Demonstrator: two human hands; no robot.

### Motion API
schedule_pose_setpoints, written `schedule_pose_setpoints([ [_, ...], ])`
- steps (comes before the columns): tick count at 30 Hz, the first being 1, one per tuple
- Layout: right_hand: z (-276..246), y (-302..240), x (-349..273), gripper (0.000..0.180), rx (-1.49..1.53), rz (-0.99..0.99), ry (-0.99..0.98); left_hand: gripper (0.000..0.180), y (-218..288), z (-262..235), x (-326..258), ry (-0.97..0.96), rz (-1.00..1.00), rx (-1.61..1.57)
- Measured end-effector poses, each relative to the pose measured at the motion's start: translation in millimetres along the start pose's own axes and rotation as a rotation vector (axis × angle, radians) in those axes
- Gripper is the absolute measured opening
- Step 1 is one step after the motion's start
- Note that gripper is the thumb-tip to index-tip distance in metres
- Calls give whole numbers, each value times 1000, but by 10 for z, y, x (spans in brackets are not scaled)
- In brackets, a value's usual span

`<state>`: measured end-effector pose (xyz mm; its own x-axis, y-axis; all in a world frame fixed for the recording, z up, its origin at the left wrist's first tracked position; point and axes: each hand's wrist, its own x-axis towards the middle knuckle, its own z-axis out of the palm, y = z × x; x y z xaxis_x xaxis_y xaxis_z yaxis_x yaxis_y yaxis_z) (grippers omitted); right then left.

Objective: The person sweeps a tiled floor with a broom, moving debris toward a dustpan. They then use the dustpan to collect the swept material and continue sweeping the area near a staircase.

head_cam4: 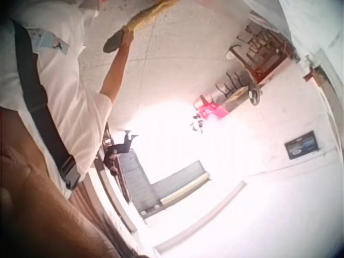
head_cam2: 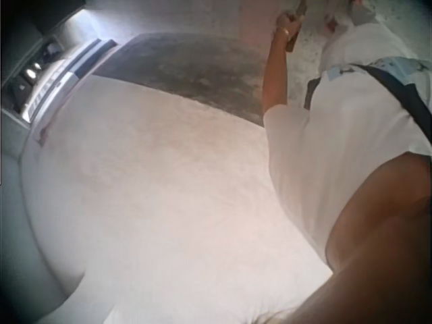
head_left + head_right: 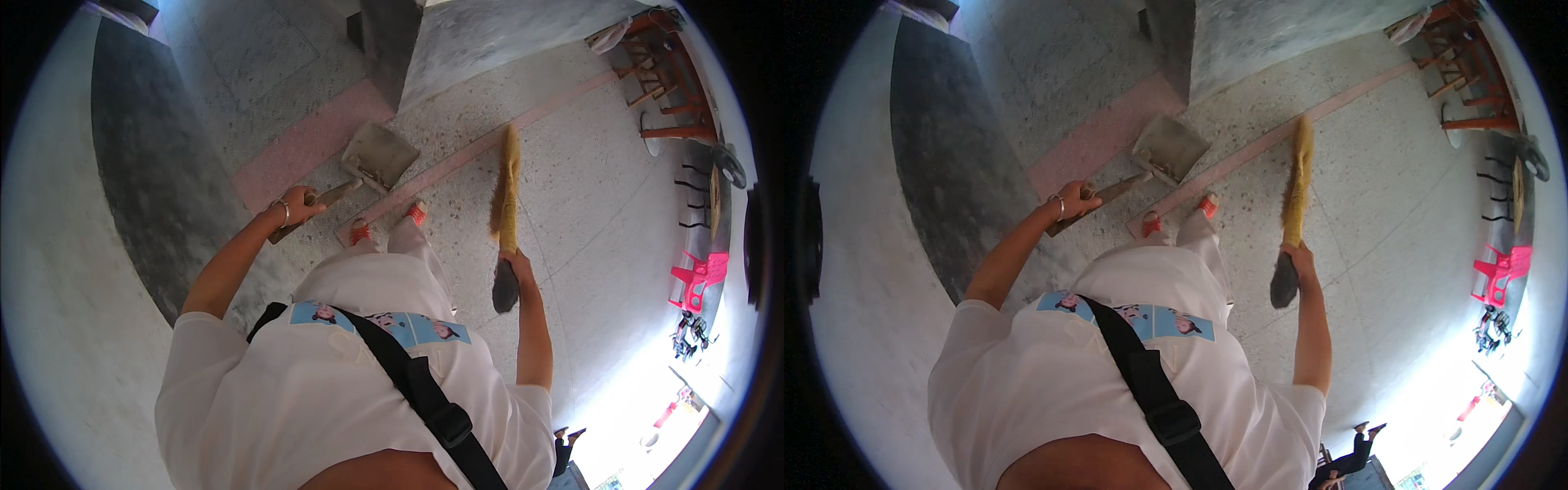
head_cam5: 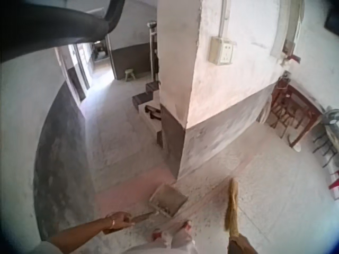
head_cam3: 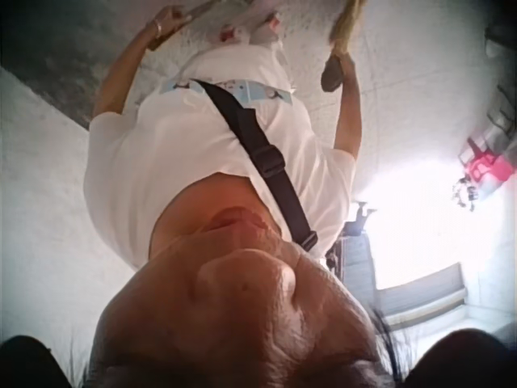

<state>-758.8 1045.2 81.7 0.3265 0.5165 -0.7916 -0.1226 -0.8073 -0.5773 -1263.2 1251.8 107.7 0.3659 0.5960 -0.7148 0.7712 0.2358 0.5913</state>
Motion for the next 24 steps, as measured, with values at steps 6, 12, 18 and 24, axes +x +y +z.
schedule_pose_setpoints([
  [6,774,11,177,22,-76,95,-143,26,-364,33,-380,38,0,-232],
  [12,1623,-215,-284,36,-269,118,-360,23,-369,191,-737,-2,91,-724],
  [18,2357,-708,-143,42,-361,19,-594,21,-485,382,-1092,128,10,-883],
  [24,2803,-491,313,48,-260,-207,-554,23,-469,446,-1355,258,-57,-944],
])
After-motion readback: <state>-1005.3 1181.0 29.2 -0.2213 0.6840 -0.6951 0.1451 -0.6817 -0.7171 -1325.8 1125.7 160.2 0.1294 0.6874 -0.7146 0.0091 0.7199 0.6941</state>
